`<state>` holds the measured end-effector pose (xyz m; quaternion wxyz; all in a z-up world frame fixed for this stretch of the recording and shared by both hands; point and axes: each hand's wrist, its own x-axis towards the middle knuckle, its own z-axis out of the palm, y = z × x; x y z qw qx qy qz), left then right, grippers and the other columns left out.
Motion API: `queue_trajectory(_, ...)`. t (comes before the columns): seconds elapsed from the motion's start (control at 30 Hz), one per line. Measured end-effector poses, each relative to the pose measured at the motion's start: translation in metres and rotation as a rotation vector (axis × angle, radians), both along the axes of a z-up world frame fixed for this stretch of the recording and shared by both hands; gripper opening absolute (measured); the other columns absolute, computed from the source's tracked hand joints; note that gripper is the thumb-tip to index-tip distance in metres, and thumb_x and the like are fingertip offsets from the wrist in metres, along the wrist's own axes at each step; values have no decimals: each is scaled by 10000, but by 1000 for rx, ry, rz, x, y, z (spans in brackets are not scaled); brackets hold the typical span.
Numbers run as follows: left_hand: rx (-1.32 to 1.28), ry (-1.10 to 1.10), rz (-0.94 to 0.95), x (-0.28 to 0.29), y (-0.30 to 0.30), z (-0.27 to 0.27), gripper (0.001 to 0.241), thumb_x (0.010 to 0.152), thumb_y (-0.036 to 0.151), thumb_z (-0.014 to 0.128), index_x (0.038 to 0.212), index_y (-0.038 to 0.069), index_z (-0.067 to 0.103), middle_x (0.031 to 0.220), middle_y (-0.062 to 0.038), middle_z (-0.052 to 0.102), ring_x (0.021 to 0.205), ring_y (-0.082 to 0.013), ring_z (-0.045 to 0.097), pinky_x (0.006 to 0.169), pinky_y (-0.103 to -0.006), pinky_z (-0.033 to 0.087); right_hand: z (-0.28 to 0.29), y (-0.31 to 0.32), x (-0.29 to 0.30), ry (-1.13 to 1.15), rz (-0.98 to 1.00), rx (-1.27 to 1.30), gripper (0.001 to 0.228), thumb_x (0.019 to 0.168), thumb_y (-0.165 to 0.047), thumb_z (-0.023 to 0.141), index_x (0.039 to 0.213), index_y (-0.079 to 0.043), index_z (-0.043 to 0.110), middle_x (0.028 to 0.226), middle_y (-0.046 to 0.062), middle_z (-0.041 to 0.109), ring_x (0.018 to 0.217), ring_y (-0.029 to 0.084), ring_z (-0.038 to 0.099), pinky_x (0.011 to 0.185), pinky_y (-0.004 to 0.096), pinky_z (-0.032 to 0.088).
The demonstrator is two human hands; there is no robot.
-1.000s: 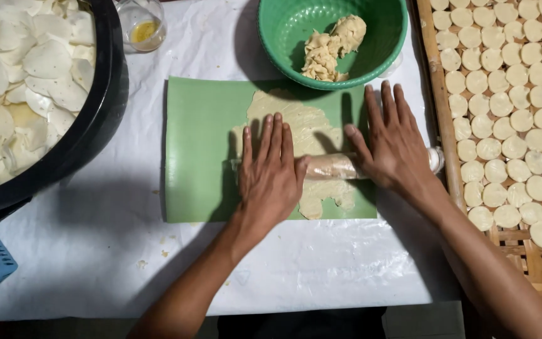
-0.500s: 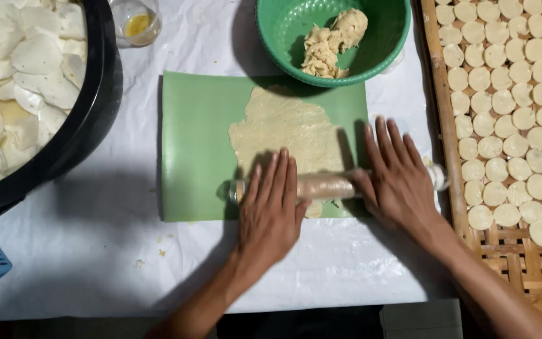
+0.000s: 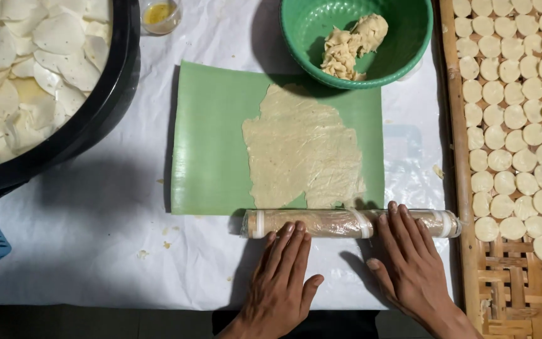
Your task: Rolling out dough and picking out pre-cut circular dough pieces for snacks.
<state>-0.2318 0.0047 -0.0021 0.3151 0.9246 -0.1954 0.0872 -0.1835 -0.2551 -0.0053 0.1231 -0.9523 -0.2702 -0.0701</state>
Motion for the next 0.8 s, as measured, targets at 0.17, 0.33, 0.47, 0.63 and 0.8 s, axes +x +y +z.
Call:
queue_trajectory(0.17,-63,-157,73,7,4,4,564,928,295,778,1290,-68,544,1308,-257,542,1221,-399,552,1056,-521,449,0,-14,-19,52,35,164,605,888,-300,598,1428,-33,544,1517,189,529,1406,345,507,1194,497,396)
queue_trajectory(0.33,154,-137,-11,10,12,15,537,863,56,601,1376,-85,527,1269,-254,574,1109,-361,549,958,-482,409,46,-19,24,160,-339,320,388,967,-85,524,1328,16,621,1437,225,586,414,172,505,381,279,480)
queue_trajectory(0.47,159,-112,-62,4,30,22,480,855,29,599,1307,-123,539,1224,-267,575,1098,-375,561,1049,-520,405,61,-22,86,582,-677,185,513,1051,-364,402,1467,-94,536,1171,277,712,467,294,581,388,403,511)
queue_trajectory(0.63,245,-1,-75,-15,73,22,436,889,131,645,1294,-15,580,1225,-165,600,1184,-297,562,1146,-592,311,66,18,122,804,-557,278,511,1010,-388,495,1352,-46,658,1092,155,775,831,253,711,749,372,568)
queue_trajectory(0.8,161,49,40,-15,101,43,616,754,146,793,1308,-11,574,1222,-147,595,1139,-331,554,1048,-539,367,39,1,121,744,-479,291,341,1052,-283,531,1073,3,716,695,146,698,554,228,625,547,364,512)
